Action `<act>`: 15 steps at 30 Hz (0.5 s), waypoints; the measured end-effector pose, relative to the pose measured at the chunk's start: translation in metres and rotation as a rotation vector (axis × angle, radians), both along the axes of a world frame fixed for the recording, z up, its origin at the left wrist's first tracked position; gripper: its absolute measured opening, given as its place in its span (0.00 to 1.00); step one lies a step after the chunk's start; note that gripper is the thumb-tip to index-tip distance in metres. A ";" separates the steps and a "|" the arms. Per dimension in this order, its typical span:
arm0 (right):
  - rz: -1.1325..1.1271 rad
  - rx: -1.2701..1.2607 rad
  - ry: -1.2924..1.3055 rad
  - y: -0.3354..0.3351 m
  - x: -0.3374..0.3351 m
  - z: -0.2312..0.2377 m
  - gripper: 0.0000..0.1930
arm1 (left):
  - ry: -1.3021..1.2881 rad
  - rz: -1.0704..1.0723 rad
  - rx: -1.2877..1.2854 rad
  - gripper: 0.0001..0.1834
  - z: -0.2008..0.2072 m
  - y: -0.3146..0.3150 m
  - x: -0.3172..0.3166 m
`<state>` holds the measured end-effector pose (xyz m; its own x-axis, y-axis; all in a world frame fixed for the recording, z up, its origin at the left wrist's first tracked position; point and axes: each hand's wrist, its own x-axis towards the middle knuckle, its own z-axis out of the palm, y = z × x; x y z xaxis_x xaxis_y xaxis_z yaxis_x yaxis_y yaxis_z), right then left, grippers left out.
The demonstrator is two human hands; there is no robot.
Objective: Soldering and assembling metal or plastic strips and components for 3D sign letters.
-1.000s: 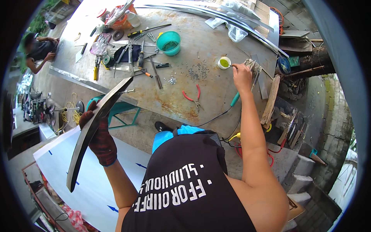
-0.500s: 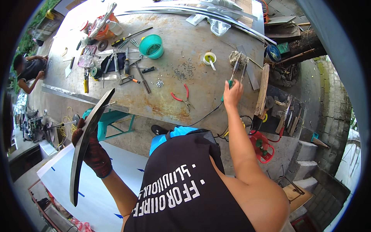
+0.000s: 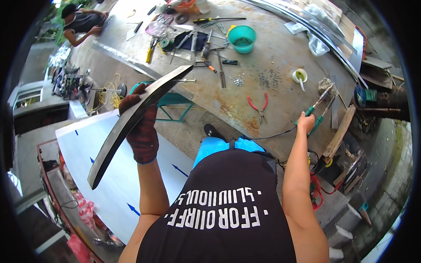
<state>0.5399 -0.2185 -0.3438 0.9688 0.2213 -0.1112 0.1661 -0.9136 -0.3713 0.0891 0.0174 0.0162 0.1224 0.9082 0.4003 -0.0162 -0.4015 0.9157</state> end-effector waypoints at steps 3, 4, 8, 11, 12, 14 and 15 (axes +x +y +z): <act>-0.022 0.050 -0.060 -0.014 0.005 -0.019 0.20 | 0.136 0.033 0.026 0.28 -0.001 0.007 0.000; -0.020 0.091 -0.121 -0.016 0.003 -0.012 0.20 | 0.140 0.051 0.028 0.28 -0.003 0.007 -0.005; 0.024 0.358 0.035 -0.021 -0.023 0.060 0.18 | 0.156 0.100 -0.010 0.28 -0.007 0.007 -0.022; 0.191 0.231 0.048 0.000 -0.054 0.180 0.16 | 0.487 0.176 0.088 0.27 -0.008 0.012 -0.029; 0.384 0.326 -0.047 0.007 -0.064 0.208 0.16 | 0.489 0.174 0.085 0.27 -0.009 0.013 -0.030; 0.579 0.419 -0.143 0.024 -0.082 0.262 0.16 | 0.449 0.184 0.062 0.27 -0.010 0.017 -0.031; 0.729 0.426 -0.086 0.032 -0.090 0.286 0.16 | 0.381 0.139 0.037 0.27 -0.010 0.019 -0.034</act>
<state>0.4496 -0.1861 -0.0575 0.5686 0.8002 0.1907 0.7025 -0.3517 -0.6188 0.0548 0.0369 0.0058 0.1453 0.9123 0.3828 0.3781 -0.4088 0.8306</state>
